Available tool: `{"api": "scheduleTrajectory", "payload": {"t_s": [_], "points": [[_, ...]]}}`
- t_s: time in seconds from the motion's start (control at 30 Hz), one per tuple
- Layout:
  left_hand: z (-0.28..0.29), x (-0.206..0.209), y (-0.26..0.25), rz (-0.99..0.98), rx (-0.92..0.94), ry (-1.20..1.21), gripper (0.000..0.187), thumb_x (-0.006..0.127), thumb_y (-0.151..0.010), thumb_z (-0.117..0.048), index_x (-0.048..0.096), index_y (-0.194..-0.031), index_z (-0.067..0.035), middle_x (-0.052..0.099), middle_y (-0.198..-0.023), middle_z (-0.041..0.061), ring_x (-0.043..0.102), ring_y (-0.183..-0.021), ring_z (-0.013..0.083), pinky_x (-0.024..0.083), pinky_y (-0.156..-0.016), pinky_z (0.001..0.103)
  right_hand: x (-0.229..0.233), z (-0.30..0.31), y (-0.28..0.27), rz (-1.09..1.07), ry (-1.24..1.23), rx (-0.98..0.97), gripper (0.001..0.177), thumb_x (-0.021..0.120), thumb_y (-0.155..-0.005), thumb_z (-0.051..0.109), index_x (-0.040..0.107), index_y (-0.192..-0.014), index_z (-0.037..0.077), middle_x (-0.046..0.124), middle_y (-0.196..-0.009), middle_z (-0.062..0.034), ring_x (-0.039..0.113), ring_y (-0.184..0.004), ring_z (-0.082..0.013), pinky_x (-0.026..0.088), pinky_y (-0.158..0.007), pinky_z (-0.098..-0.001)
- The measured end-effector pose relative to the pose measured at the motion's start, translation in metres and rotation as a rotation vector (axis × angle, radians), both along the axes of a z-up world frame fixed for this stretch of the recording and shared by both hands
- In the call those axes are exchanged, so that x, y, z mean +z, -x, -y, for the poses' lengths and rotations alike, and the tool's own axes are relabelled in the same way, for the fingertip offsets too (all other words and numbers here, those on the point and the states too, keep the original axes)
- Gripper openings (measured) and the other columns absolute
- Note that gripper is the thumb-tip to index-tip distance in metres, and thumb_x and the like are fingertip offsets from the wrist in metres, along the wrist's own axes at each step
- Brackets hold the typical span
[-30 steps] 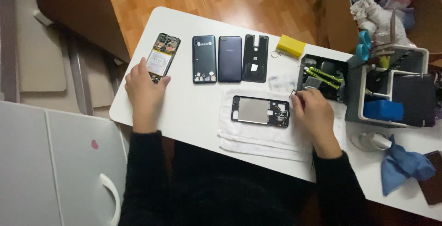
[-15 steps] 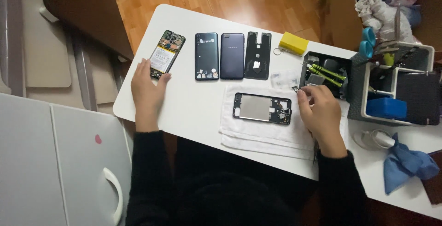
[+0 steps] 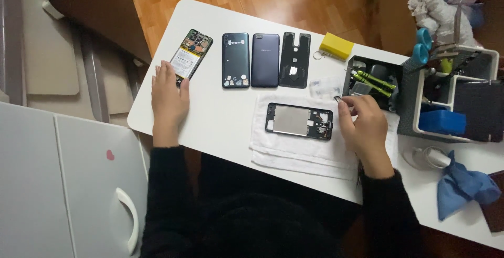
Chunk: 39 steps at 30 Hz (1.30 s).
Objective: A person is disassembling and repairing a smartphone using precision tools like tweezers and a screwdriver on a white workspace.
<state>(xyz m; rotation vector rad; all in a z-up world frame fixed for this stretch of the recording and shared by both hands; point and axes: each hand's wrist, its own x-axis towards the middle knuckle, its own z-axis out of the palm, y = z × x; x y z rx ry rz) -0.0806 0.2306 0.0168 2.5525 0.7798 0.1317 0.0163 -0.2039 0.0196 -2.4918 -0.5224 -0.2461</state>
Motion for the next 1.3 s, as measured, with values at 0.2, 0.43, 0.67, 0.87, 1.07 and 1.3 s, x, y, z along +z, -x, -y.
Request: {"api": "scheduleTrajectory", "payload": {"t_s": [0.2,0.43,0.67,0.87,1.07,1.3], "points": [[0.006,0.013,0.012,-0.002,-0.092,0.033,0.064,0.051,-0.108,-0.024,0.032,-0.156,0.013,0.029,-0.163,0.032,0.022,-0.154,0.0415,0.011,-0.127,0.048,0.02,-0.011,0.01,-0.089,0.127,0.379,0.049,0.079,-0.088,0.028,0.068,-0.13,0.004,0.069,-0.119,-0.0214,0.065,-0.115,-0.0388,0.049,-0.099,-0.0512],[0.006,0.009,0.022,0.043,-0.066,0.134,0.065,0.055,-0.105,-0.027,0.033,-0.159,0.003,0.024,-0.168,0.023,0.01,-0.155,0.0391,-0.004,-0.124,0.053,0.04,-0.024,0.016,-0.204,0.401,0.393,0.078,0.084,-0.08,0.035,0.056,-0.147,0.005,0.064,-0.136,-0.0197,0.06,-0.129,-0.0351,0.042,-0.107,-0.0486],[-0.007,0.002,0.05,0.046,-0.093,0.138,0.069,0.067,-0.097,-0.028,0.042,-0.157,-0.002,0.035,-0.165,0.018,0.012,-0.156,0.0419,-0.005,-0.121,0.063,0.061,-0.041,0.009,-0.43,0.501,0.357,0.088,0.09,-0.072,0.043,0.057,-0.145,0.008,0.069,-0.126,-0.0197,0.066,-0.119,-0.0355,0.045,-0.105,-0.0477],[-0.017,-0.003,0.065,0.074,-0.109,0.125,0.068,0.082,-0.083,-0.018,0.058,-0.144,-0.002,0.055,-0.15,0.017,0.04,-0.144,0.0416,0.023,-0.123,0.05,0.067,-0.064,-0.008,-0.645,0.426,0.356,0.059,0.081,-0.084,0.033,0.062,-0.134,0.008,0.074,-0.117,-0.0211,0.071,-0.113,-0.042,0.052,-0.099,-0.0527],[-0.022,-0.003,0.066,0.06,-0.075,0.14,0.077,0.093,-0.069,-0.016,0.064,-0.139,-0.008,0.062,-0.131,0.014,0.058,-0.125,0.0382,0.04,-0.112,0.046,0.049,-0.074,-0.027,-0.659,0.32,0.372,0.035,0.076,-0.088,0.026,0.075,-0.115,0.004,0.079,-0.102,-0.0201,0.075,-0.099,-0.041,0.057,-0.09,-0.0491],[0.003,0.032,0.063,-0.028,0.05,0.122,0.076,0.092,-0.071,-0.013,0.06,-0.139,0.002,0.056,-0.133,0.021,0.061,-0.122,0.0402,0.048,-0.103,0.048,0.037,-0.069,-0.028,-0.646,0.201,0.315,0.027,0.079,-0.087,0.024,0.078,-0.107,0.006,0.079,-0.09,-0.015,0.073,-0.084,-0.0343,0.054,-0.074,-0.0395]]}}
